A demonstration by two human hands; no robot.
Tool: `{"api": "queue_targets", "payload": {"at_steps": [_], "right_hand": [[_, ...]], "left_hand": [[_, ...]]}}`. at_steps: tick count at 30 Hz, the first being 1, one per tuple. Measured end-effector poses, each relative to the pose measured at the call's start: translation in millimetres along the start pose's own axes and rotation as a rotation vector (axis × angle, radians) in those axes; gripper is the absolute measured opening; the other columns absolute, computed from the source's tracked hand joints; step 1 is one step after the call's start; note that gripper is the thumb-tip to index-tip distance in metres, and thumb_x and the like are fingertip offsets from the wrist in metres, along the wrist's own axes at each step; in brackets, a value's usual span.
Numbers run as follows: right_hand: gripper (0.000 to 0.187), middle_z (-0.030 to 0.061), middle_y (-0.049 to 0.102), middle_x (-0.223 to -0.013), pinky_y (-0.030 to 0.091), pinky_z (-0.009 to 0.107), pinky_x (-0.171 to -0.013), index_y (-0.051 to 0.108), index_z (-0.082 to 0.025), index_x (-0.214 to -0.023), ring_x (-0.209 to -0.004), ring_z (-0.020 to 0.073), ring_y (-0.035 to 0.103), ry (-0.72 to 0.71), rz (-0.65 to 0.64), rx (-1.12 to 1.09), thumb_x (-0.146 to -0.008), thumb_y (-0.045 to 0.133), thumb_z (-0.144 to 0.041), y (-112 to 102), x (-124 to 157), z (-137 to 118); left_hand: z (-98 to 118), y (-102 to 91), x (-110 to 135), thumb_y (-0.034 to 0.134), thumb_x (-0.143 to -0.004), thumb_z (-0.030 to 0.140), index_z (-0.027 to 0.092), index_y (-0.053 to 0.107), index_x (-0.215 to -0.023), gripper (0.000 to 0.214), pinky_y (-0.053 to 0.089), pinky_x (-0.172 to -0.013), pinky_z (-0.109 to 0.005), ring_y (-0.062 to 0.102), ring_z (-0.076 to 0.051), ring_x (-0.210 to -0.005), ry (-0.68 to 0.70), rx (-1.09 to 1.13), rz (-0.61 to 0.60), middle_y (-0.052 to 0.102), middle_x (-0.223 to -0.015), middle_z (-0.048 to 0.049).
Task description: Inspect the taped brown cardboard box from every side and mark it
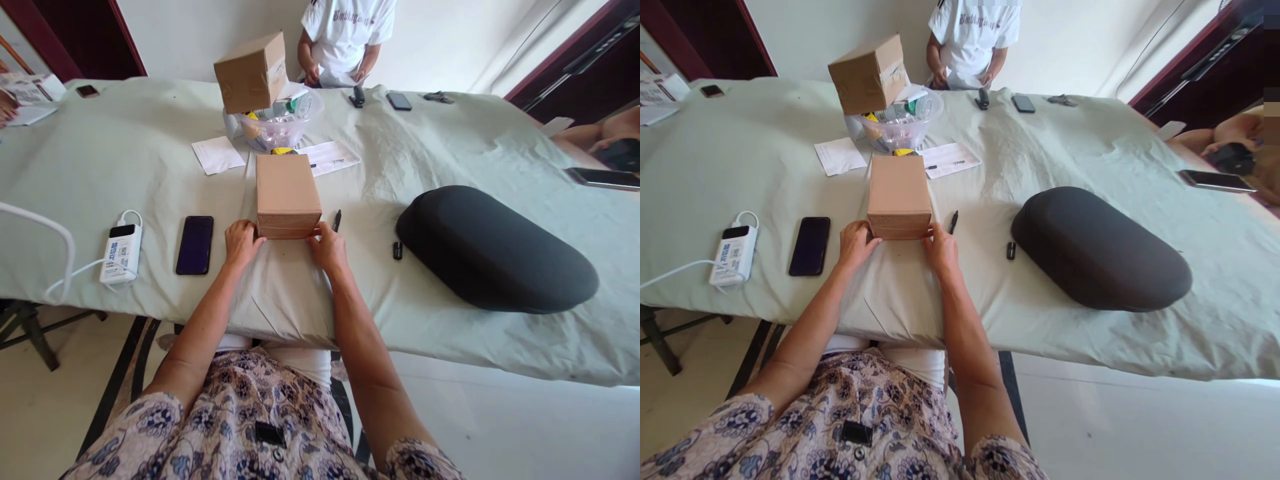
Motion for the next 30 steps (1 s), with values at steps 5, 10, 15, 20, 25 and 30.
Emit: {"api": "queue_targets", "payload": {"at_steps": [5,10,15,20,25,30], "right_hand": [[0.018,0.0051,0.074,-0.097,0.054,0.038,-0.080,0.059,-0.023,-0.095,-0.078,0.0206,0.066,-0.038,-0.011,0.056,-0.079,0.064,-0.018,6,4,-11],[0.055,0.0065,0.062,-0.107,0.050,0.034,-0.073,0.052,-0.022,-0.112,-0.078,0.0184,0.059,-0.054,0.166,0.008,-0.074,0.077,-0.052,-4,13,-27],[0.066,0.0039,0.056,-0.101,0.049,0.033,-0.071,0.049,-0.024,-0.108,-0.081,0.0183,0.056,-0.081,0.305,-0.018,-0.072,0.073,-0.073,-8,21,-34],[0.049,0.0005,0.056,-0.084,0.051,0.032,-0.068,0.058,-0.023,-0.105,-0.070,0.0153,0.054,-0.232,0.335,-0.140,-0.087,0.061,-0.069,-17,20,-46],[0.041,0.0034,0.059,-0.085,0.052,0.034,-0.075,0.064,-0.023,-0.106,-0.080,0.0180,0.058,-0.306,0.416,-0.280,-0.097,0.048,-0.059,-42,27,-57],[0.044,0.0040,0.057,-0.086,0.049,0.036,-0.078,0.062,-0.023,-0.098,-0.082,0.0195,0.057,-0.453,0.586,-0.390,-0.098,0.043,-0.063,-70,44,-64]], "left_hand": [[2,1.2,1,0.085,-0.078,0.031,0.016,0.063,-0.100,0.034,0.053,-0.097,-0.047,0.069,-0.033,-0.111,0.055,0.120,0.122,0.073,-0.110,-0.0153],[9,-3.2,6,0.087,-0.073,0.053,0.016,0.057,-0.116,0.065,0.055,-0.098,-0.044,0.068,-0.034,-0.118,0.037,0.235,0.265,0.069,-0.121,-0.0188],[10,-8.9,12,0.084,-0.063,0.074,0.017,0.057,-0.115,0.082,0.056,-0.089,-0.042,0.071,-0.035,-0.107,-0.057,0.218,0.362,0.070,-0.111,-0.0167],[12,-27.9,15,0.068,-0.080,0.077,0.019,0.058,-0.110,0.066,0.056,-0.088,-0.037,0.071,-0.027,-0.104,0.013,0.309,0.463,0.071,-0.106,-0.0120],[23,-52.9,21,0.049,-0.098,0.067,0.020,0.060,-0.114,0.051,0.056,-0.091,-0.037,0.071,-0.023,-0.105,0.136,0.372,0.538,0.073,-0.108,-0.0120],[39,-79.1,34,0.045,-0.104,0.053,0.022,0.061,-0.103,0.035,0.057,-0.082,-0.034,0.072,-0.018,-0.093,0.350,0.383,0.670,0.074,-0.096,-0.0073]]}}
Point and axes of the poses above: each hand's wrist, its own x-axis away from the middle knuckle, its own y-axis out of the palm, z = x × y, the point moved 9 cm from there along -x, towards the middle knuckle
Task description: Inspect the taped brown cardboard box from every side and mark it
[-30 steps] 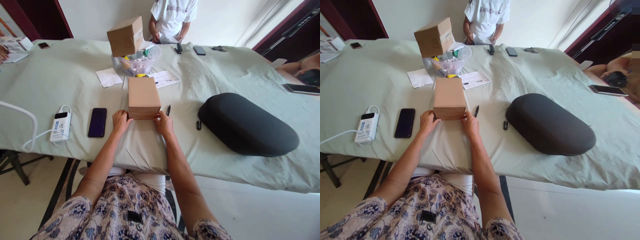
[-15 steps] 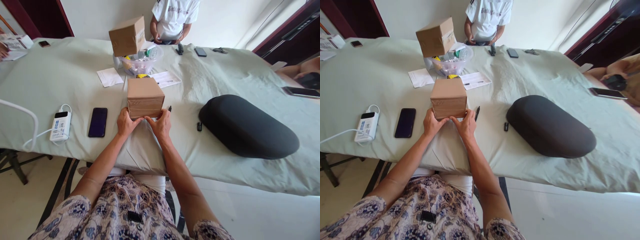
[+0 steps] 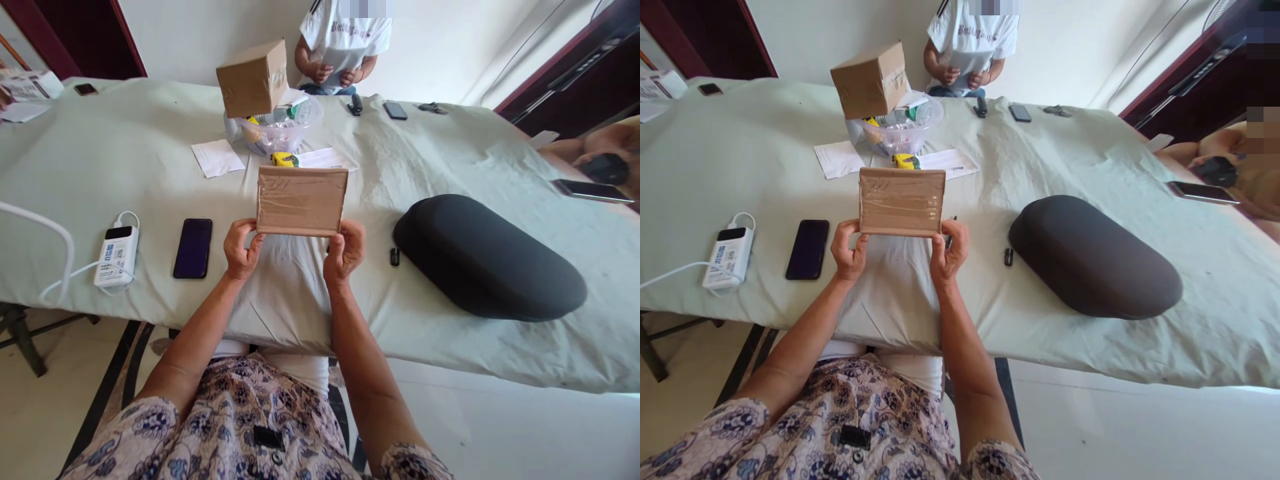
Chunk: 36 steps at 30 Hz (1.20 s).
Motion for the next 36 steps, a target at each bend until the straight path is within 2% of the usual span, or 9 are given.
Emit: {"api": "queue_targets", "payload": {"at_steps": [5,8,10,14,16,22,28,33,36], "right_hand": [[0.043,0.0020,0.047,-0.077,0.048,0.037,-0.071,0.057,-0.024,-0.088,-0.071,0.0188,0.051,-0.113,0.122,-0.056,-0.096,0.046,-0.065,-13,-3,-18],[0.033,0.0035,0.049,-0.086,0.049,0.042,-0.084,0.058,-0.025,-0.098,-0.084,0.0211,0.055,-0.136,0.198,-0.146,-0.098,0.049,-0.057,-20,-4,-19],[0.034,0.0043,0.051,-0.096,0.050,0.042,-0.090,0.060,-0.028,-0.112,-0.093,0.0213,0.057,-0.094,0.202,-0.152,-0.098,0.048,-0.056,-19,-4,-10],[0.046,0.0055,0.058,-0.109,0.054,0.038,-0.087,0.061,-0.030,-0.131,-0.093,0.0182,0.060,0.055,0.082,-0.086,-0.097,0.049,-0.057,-8,-8,14],[0.046,0.0060,0.061,-0.111,0.055,0.038,-0.087,0.064,-0.030,-0.132,-0.094,0.0180,0.061,0.096,0.030,-0.066,-0.097,0.050,-0.057,-4,-10,19],[0.053,0.0050,0.063,-0.102,0.054,0.032,-0.080,0.066,-0.031,-0.136,-0.089,0.0161,0.060,0.207,0.009,-0.094,-0.094,0.053,-0.062,4,-15,32],[0.056,0.0025,0.064,-0.092,0.049,0.026,-0.067,0.074,-0.028,-0.123,-0.071,0.0113,0.052,0.423,-0.097,-0.147,-0.089,0.054,-0.068,26,-5,65],[0.053,0.0009,0.063,-0.083,0.048,0.026,-0.067,0.072,-0.023,-0.115,-0.069,0.0116,0.052,0.506,-0.131,-0.108,-0.083,0.060,-0.062,31,7,82],[0.042,-0.0006,0.061,-0.075,0.048,0.026,-0.065,0.071,-0.019,-0.103,-0.066,0.0121,0.054,0.579,-0.149,-0.085,-0.079,0.061,-0.052,32,15,88]], "left_hand": [[15,-16.4,-8,0.045,-0.104,0.053,0.023,0.060,-0.095,0.035,0.056,-0.075,-0.034,0.069,-0.018,-0.081,0.017,-0.009,0.117,0.070,-0.084,-0.0042],[33,-19.8,-13,0.050,-0.104,0.047,0.022,0.063,-0.109,0.028,0.055,-0.078,-0.033,0.068,-0.017,-0.084,0.069,0.032,0.142,0.071,-0.090,-0.0043],[37,-14.4,-17,0.052,-0.104,0.042,0.022,0.063,-0.125,0.031,0.054,-0.082,-0.032,0.067,-0.017,-0.086,0.057,0.054,0.092,0.072,-0.095,-0.0052],[22,1.7,-18,0.049,-0.106,0.041,0.022,0.062,-0.136,0.038,0.054,-0.085,-0.030,0.066,-0.016,-0.087,-0.055,0.063,-0.017,0.071,-0.096,-0.0073],[14,7.3,-16,0.048,-0.106,0.042,0.022,0.063,-0.136,0.039,0.054,-0.086,-0.030,0.066,-0.016,-0.089,-0.076,0.077,-0.036,0.071,-0.097,-0.0080],[-7,18.7,-7,0.047,-0.105,0.048,0.022,0.069,-0.129,0.042,0.055,-0.089,-0.031,0.066,-0.017,-0.095,-0.176,0.129,-0.053,0.071,-0.101,-0.0087],[-38,27.3,4,0.053,-0.100,0.059,0.020,0.073,-0.114,0.046,0.055,-0.083,-0.029,0.068,-0.016,-0.092,-0.418,0.250,-0.048,0.072,-0.099,-0.0070],[-44,32.0,9,0.055,-0.098,0.059,0.020,0.071,-0.108,0.043,0.056,-0.083,-0.029,0.069,-0.017,-0.094,-0.469,0.288,-0.069,0.072,-0.102,-0.0081],[-50,36.5,16,0.059,-0.097,0.055,0.021,0.070,-0.107,0.037,0.057,-0.083,-0.030,0.070,-0.018,-0.094,-0.521,0.283,-0.099,0.072,-0.101,-0.0081]]}}
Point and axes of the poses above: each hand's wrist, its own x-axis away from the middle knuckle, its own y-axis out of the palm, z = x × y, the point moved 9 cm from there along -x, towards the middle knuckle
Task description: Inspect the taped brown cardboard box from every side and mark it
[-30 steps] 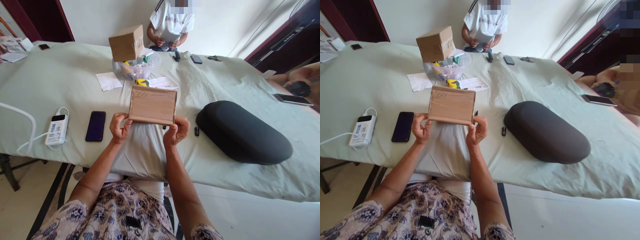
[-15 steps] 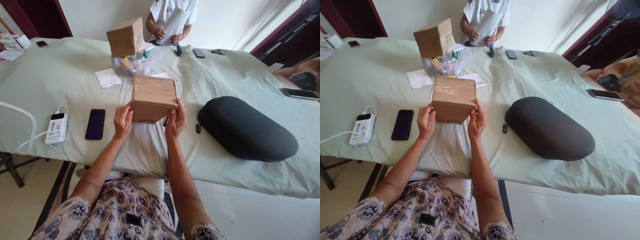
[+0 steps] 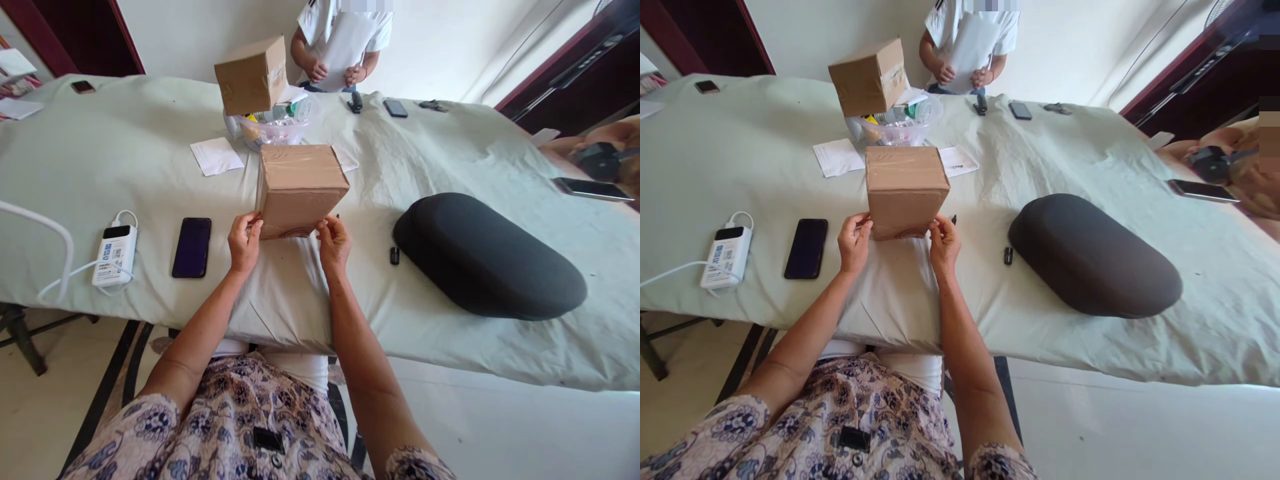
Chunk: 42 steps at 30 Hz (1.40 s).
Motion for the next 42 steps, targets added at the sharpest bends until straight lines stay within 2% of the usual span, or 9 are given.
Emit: {"api": "queue_targets", "payload": {"at_steps": [6,11,16,20,25,28,32,37,42], "right_hand": [[0.016,0.0004,0.068,-0.077,0.050,0.030,-0.073,0.065,-0.018,-0.086,-0.067,0.0136,0.062,0.192,-0.066,0.237,-0.081,0.054,-0.029,4,8,8],[0.020,0.0049,0.074,-0.088,0.050,0.033,-0.076,0.066,-0.018,-0.096,-0.063,0.0147,0.061,0.271,-0.166,0.396,-0.082,0.054,-0.024,12,13,12],[0.023,0.0095,0.077,-0.095,0.051,0.039,-0.087,0.067,-0.019,-0.099,-0.087,0.0236,0.068,0.169,-0.169,0.502,-0.084,0.057,-0.034,13,10,10],[0.027,0.0076,0.076,-0.093,0.052,0.040,-0.086,0.062,-0.022,-0.098,-0.084,0.0230,0.068,0.135,-0.168,0.476,-0.084,0.057,-0.044,12,9,15],[0.056,0.0074,0.072,-0.085,0.051,0.038,-0.077,0.055,-0.022,-0.098,-0.079,0.0240,0.067,0.089,-0.071,0.399,-0.077,0.058,-0.074,3,7,12],[0.065,0.0027,0.067,-0.073,0.049,0.036,-0.071,0.054,-0.021,-0.104,-0.071,0.0230,0.065,0.094,-0.087,0.389,-0.074,0.058,-0.079,2,8,13],[0.056,-0.0017,0.063,-0.064,0.048,0.036,-0.070,0.055,-0.020,-0.108,-0.064,0.0222,0.062,0.122,-0.127,0.427,-0.077,0.063,-0.066,2,8,16],[0.046,-0.0023,0.063,-0.063,0.047,0.036,-0.070,0.057,-0.019,-0.111,-0.064,0.0219,0.061,0.169,-0.151,0.447,-0.077,0.062,-0.050,1,5,17],[0.049,-0.0026,0.063,-0.063,0.047,0.037,-0.070,0.057,-0.018,-0.115,-0.065,0.0226,0.061,0.194,-0.166,0.466,-0.076,0.061,-0.048,4,5,20]], "left_hand": [[-21,4.2,7,0.066,-0.091,0.029,0.020,0.068,-0.095,0.010,0.056,-0.084,-0.031,0.070,-0.019,-0.090,-0.133,-0.032,-0.021,0.072,-0.095,-0.0068],[-35,8.0,9,0.064,-0.088,0.019,0.021,0.065,-0.085,0.004,0.054,-0.086,-0.033,0.069,-0.020,-0.086,-0.275,-0.157,-0.073,0.073,-0.088,-0.0045],[-38,10.3,10,0.062,-0.089,0.018,0.021,0.065,-0.084,0.007,0.054,-0.089,-0.035,0.070,-0.021,-0.086,-0.307,-0.262,-0.124,0.075,-0.089,-0.0058],[-31,12.6,13,0.062,-0.089,0.019,0.022,0.066,-0.084,0.007,0.053,-0.087,-0.034,0.069,-0.020,-0.086,-0.234,-0.298,-0.144,0.075,-0.090,-0.0060],[-19,24.3,20,0.067,-0.086,0.025,0.023,0.065,-0.079,0.008,0.053,-0.078,-0.033,0.067,-0.019,-0.075,-0.108,-0.215,-0.227,0.073,-0.081,-0.0037],[-16,29.6,22,0.067,-0.087,0.028,0.023,0.065,-0.079,0.010,0.054,-0.076,-0.033,0.066,-0.019,-0.073,-0.079,-0.183,-0.278,0.072,-0.081,-0.0039],[-16,28.6,19,0.070,-0.087,0.030,0.021,0.067,-0.084,0.010,0.057,-0.085,-0.036,0.067,-0.022,-0.087,-0.041,-0.241,-0.298,0.069,-0.091,-0.0074],[-29,21.0,5,0.089,-0.071,0.031,0.019,0.070,-0.094,0.032,0.045,-0.115,-0.055,0.056,-0.038,-0.132,-0.064,-0.332,-0.273,0.060,-0.130,-0.0186],[-36,37.2,-7,0.092,-0.067,0.032,0.020,0.068,-0.081,0.030,0.038,-0.123,-0.055,0.044,-0.036,-0.146,-0.026,-0.162,-0.463,0.054,-0.145,-0.0153]]}}
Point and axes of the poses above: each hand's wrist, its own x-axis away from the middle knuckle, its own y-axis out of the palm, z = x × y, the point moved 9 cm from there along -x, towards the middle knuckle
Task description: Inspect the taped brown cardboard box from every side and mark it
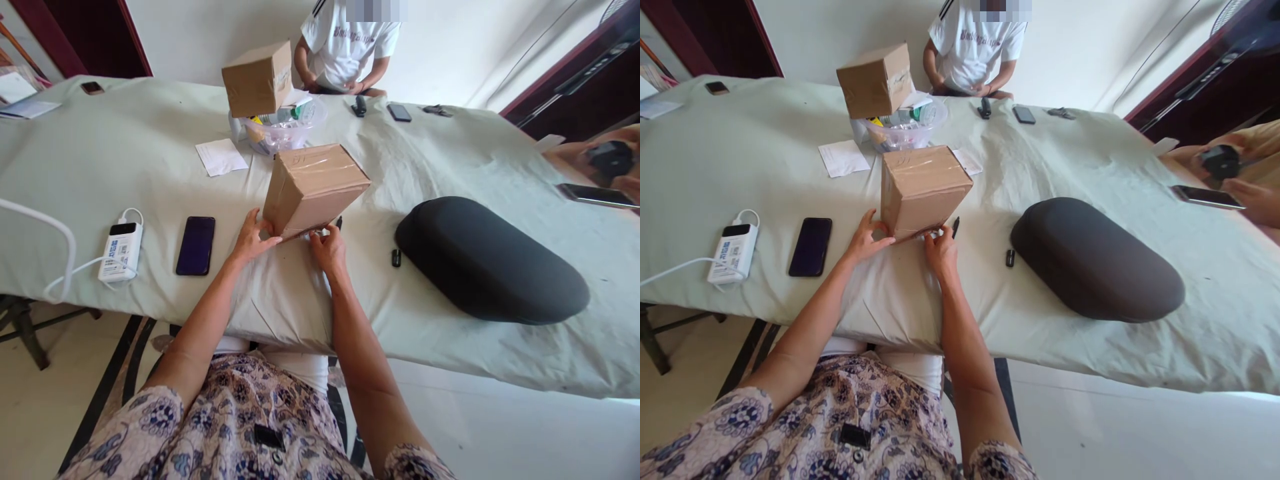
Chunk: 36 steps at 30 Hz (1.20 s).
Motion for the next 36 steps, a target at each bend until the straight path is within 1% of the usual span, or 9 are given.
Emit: {"api": "queue_targets", "payload": {"at_steps": [3,9,14,18,21,25,29,33,36], "right_hand": [[0.047,-0.0009,0.066,-0.069,0.048,0.036,-0.072,0.058,-0.019,-0.110,-0.068,0.0215,0.062,-0.029,0.025,-0.058,-0.076,0.063,-0.052,-2,-1,-1],[0.046,0.0020,0.066,-0.084,0.049,0.033,-0.071,0.065,-0.021,-0.102,-0.066,0.0149,0.056,-0.128,0.164,-0.110,-0.078,0.060,-0.060,-22,1,-12],[0.044,0.0071,0.064,-0.103,0.053,0.033,-0.079,0.067,-0.023,-0.102,-0.082,0.0160,0.058,-0.276,0.326,-0.168,-0.084,0.057,-0.062,-41,7,-22],[0.044,0.0046,0.063,-0.099,0.053,0.031,-0.076,0.064,-0.022,-0.110,-0.076,0.0135,0.058,-0.245,0.245,-0.304,-0.087,0.054,-0.058,-30,3,-19],[0.051,0.0089,0.061,-0.116,0.055,0.033,-0.078,0.061,-0.022,-0.125,-0.084,0.0152,0.062,-0.283,0.274,-0.338,-0.087,0.056,-0.055,-28,7,-26],[0.077,0.0162,0.047,-0.149,0.058,0.034,-0.077,0.042,-0.027,-0.151,-0.103,0.0204,0.065,-0.371,0.248,-0.288,-0.084,0.063,-0.058,-20,19,-42],[0.099,0.0165,0.030,-0.166,0.061,0.039,-0.086,0.020,-0.033,-0.162,-0.130,0.0272,0.057,-0.518,0.125,-0.212,-0.081,0.068,-0.066,1,36,-60],[0.104,0.0178,0.031,-0.167,0.060,0.047,-0.095,0.016,-0.031,-0.164,-0.147,0.0336,0.044,-0.648,0.008,-0.109,-0.082,0.066,-0.073,23,50,-72],[0.104,0.0197,0.034,-0.165,0.061,0.047,-0.092,0.016,-0.030,-0.164,-0.138,0.0333,0.053,-0.644,-0.012,-0.100,-0.084,0.064,-0.074,27,49,-71]], "left_hand": [[5,3.1,-3,0.089,-0.069,0.037,0.020,0.065,-0.073,0.030,0.044,-0.119,-0.051,0.052,-0.033,-0.140,0.074,0.032,-0.065,0.055,-0.144,-0.0141],[12,-4.3,1,0.089,-0.070,0.049,0.020,0.067,-0.067,0.036,0.044,-0.119,-0.049,0.048,-0.032,-0.145,0.092,0.117,0.009,0.042,-0.159,-0.0145],[21,0.8,4,0.087,-0.067,0.059,0.020,0.063,-0.061,0.046,0.053,-0.109,-0.045,0.059,-0.030,-0.132,0.120,0.228,0.005,0.056,-0.140,-0.0156],[16,1.7,7,0.086,-0.066,0.059,0.019,0.063,-0.061,0.047,0.053,-0.105,-0.041,0.063,-0.027,-0.123,-0.015,0.329,0.037,0.058,-0.136,-0.0152],[15,4.4,11,0.087,-0.062,0.058,0.018,0.062,-0.061,0.047,0.057,-0.092,-0.035,0.063,-0.026,-0.117,-0.133,0.438,0.056,0.061,-0.128,-0.0133],[23,8.6,16,0.086,-0.064,0.059,0.019,0.057,-0.057,0.050,0.055,-0.083,-0.030,0.065,-0.020,-0.098,-0.175,0.554,0.090,0.067,-0.098,-0.0063],[20,17.5,19,0.083,-0.068,0.065,0.019,0.056,-0.061,0.053,0.052,-0.075,-0.029,0.059,-0.013,-0.071,-0.258,0.690,0.107,0.057,-0.068,0.0019],[11,25.1,21,0.083,-0.065,0.067,0.019,0.058,-0.066,0.054,0.055,-0.073,-0.029,0.063,-0.014,-0.073,-0.357,0.839,0.104,0.062,-0.071,0.0011],[11,25.0,22,0.082,-0.067,0.066,0.019,0.059,-0.071,0.052,0.057,-0.076,-0.030,0.065,-0.015,-0.077,-0.382,0.841,0.099,0.064,-0.076,-0.0003]]}}
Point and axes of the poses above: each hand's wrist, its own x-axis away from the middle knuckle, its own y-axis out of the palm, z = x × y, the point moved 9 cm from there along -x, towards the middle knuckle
